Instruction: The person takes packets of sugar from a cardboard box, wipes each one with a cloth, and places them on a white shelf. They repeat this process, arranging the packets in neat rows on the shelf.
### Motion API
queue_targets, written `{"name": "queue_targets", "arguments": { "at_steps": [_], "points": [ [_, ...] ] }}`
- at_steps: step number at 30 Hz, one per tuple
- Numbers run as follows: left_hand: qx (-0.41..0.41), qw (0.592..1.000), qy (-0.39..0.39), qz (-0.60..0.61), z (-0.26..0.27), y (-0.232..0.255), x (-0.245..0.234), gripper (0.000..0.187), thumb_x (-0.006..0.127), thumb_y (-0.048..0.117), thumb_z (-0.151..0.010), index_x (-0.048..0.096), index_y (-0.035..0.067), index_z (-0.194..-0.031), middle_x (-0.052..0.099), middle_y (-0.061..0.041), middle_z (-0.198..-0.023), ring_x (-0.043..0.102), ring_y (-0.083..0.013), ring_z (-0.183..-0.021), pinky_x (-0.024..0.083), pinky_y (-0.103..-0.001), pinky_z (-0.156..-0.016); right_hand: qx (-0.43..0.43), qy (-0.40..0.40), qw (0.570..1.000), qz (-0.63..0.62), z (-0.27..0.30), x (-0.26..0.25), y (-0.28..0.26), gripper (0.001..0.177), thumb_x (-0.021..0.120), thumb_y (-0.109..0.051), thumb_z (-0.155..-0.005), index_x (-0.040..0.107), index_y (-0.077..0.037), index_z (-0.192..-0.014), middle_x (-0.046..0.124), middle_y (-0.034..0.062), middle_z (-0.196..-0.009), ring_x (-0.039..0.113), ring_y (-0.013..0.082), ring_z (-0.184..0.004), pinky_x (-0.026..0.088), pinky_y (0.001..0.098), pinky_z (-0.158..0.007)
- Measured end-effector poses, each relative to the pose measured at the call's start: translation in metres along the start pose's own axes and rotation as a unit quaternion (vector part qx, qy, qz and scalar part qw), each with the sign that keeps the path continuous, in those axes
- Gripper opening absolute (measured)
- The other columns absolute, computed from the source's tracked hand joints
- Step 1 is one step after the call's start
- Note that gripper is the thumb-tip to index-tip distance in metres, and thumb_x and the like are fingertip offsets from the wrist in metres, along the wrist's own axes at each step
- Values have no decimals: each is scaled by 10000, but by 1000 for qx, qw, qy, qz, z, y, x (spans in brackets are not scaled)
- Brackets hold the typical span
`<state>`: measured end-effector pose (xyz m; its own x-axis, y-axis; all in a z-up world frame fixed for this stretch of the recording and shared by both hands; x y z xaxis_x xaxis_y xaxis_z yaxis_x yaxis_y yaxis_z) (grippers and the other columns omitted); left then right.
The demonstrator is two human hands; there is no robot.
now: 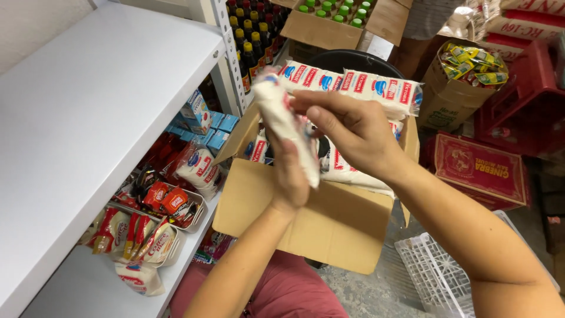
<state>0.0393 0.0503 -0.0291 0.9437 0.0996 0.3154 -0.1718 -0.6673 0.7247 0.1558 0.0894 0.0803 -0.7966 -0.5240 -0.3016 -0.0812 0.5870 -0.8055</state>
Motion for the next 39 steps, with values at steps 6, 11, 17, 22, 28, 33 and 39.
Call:
{"name": "queue_targets", "arguments": {
  "at_steps": [6, 11, 17, 22, 28, 33, 39],
  "points": [
    [-87, 951, 71, 288, 1, 44, -71, 766, 396, 586, -1090, 327, 32, -1615, 520, -163, -1531, 538, -313, -1390, 419, -510, -1223, -71, -235, 906, 345, -24, 23, 45, 555, 742, -343, -917, 577, -113, -1394, 618, 168, -1421, 474, 405, -1381, 441, 517, -1085],
    [-130, 891, 109, 421, 24, 47, -95, 722, 427, 553, -1072, 401, 42, -1581, 523, -159, -1533, 529, -344, -1387, 397, -536, -1204, -81, -336, 816, 464, -17, 49, 123, 647, 725, -398, -896, 516, -160, -1461, 361, 218, -1579, 283, 513, -1436, 328, 615, -1122],
    [-146, 845, 123, 500, 41, 48, -102, 746, 455, 571, -1036, 424, 40, -1558, 508, -176, -1541, 504, -371, -1400, 364, -547, -1198, 75, -233, 901, 359, -14, 38, 120, 414, 594, -302, -1005, 543, -134, -1380, 623, 202, -1310, 652, 374, -1145, 528, 464, -961],
    [-130, 831, 151, 520, 52, 38, -117, 730, 461, 571, -1020, 445, 58, -1538, 529, -153, -1524, 501, -350, -1397, 367, -540, -1191, 67, -16, 984, 162, -9, 36, 73, 292, 559, -206, -1098, 549, -22, -1325, 683, 182, -1037, 652, 358, -989, 535, 429, -874],
    [-125, 840, 158, 504, 58, 44, -114, 703, 450, 568, -1071, 475, 40, -1535, 555, -152, -1492, 527, -313, -1360, 402, -479, -1174, -125, -144, 971, 145, 17, 122, -15, 617, 570, -159, -954, 382, -5, -1521, 414, 258, -1618, 449, 368, -1486, 388, 436, -1164],
    [-136, 879, 181, 420, 61, 68, -107, 629, 419, 497, -1046, 465, 70, -1506, 571, -129, -1464, 554, -276, -1335, 421, -455, -1145, -228, -174, 933, 216, 14, 158, -16, 786, 728, -384, -922, 386, -74, -1559, 225, 244, -1690, 162, 476, -1590, 237, 570, -1272],
    [-123, 880, 151, 433, 85, 53, -113, 581, 469, 440, -1109, 449, 36, -1526, 579, -120, -1433, 569, -261, -1320, 428, -455, -1157, -119, -114, 975, 146, -27, 160, 32, 649, 657, -289, -1007, 415, -101, -1579, 279, 235, -1715, 238, 398, -1612, 254, 470, -1282]
  ]
}}
Point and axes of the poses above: each hand's wrist, its own z-axis away from the middle knuckle, its own x-axis out of the palm, y = z × x, the point moved 4 cm from there along -z, towards the middle knuckle
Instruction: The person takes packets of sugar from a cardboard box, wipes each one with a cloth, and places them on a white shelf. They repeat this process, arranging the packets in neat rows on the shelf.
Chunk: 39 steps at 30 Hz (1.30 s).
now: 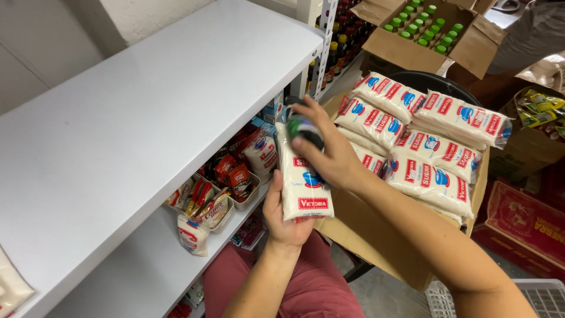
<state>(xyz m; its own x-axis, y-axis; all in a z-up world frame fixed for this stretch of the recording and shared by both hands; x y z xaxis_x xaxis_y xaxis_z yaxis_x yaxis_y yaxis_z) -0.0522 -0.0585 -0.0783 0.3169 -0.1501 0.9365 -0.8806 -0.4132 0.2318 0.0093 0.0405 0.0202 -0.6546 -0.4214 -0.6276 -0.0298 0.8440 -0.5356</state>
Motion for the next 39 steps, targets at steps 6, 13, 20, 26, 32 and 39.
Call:
{"name": "queue_targets", "arguments": {
  "at_steps": [6, 13, 20, 26, 32, 39],
  "points": [
    [97, 963, -44, -247, -14, 19, 44, 743, 349, 536, -1129, 186, 45, -1663, 315, -160, -1596, 317, -319, -1450, 241, -458, -1197, 173, 142, 922, -316, 22, 30, 4, 569, 562, -294, -1069, 407, -73, -1571, 538, 108, -1480, 477, 177, -1352, 362, 305, -1168],
    [278, 576, -45, -768, -17, 44, 72, 808, 75, 646, -1110, 113, 81, -1686, 41, -196, -1785, -24, -395, -1682, 6, -517, -1376, 266, 155, 824, -475, 41, 26, 0, 610, 604, -303, -1006, 432, -57, -1536, 583, 83, -1402, 543, 159, -1242, 440, 312, -1058],
    [231, 722, -110, -643, -14, 69, 64, 753, 141, 625, -1094, 398, 110, -1580, 272, -170, -1718, 160, -400, -1633, 161, -532, -1342, 291, 190, 774, -530, 17, -8, 0, 519, 775, -179, -859, 594, 6, -1309, 720, 119, -1172, 725, 228, -1023, 606, 398, -905],
    [62, 992, 2, -111, -24, 45, 9, 704, 362, 581, -1068, 415, 92, -1571, 464, -145, -1586, 446, -331, -1450, 365, -505, -1201, 314, 189, 725, -582, 19, 5, 1, 479, 770, -158, -832, 621, 3, -1258, 750, 130, -1087, 754, 248, -951, 625, 413, -867],
    [-10, 998, 24, 54, -13, 33, 26, 791, 425, 652, -1015, 431, 77, -1557, 524, -142, -1521, 543, -311, -1356, 442, -474, -1144, 256, 228, 861, -375, 19, 1, -15, 577, 781, -88, -875, 520, -8, -1383, 644, 197, -1230, 676, 278, -1092, 553, 421, -938],
    [-13, 993, -58, 99, -10, 51, 15, 787, 435, 658, -1060, 454, 47, -1555, 599, -170, -1461, 591, -327, -1314, 431, -472, -1152, -112, 40, 991, 68, 56, 27, -93, 833, 728, -67, -777, 391, -52, -1538, 261, 323, -1641, 168, 491, -1583, 173, 593, -1294]
  ]
}}
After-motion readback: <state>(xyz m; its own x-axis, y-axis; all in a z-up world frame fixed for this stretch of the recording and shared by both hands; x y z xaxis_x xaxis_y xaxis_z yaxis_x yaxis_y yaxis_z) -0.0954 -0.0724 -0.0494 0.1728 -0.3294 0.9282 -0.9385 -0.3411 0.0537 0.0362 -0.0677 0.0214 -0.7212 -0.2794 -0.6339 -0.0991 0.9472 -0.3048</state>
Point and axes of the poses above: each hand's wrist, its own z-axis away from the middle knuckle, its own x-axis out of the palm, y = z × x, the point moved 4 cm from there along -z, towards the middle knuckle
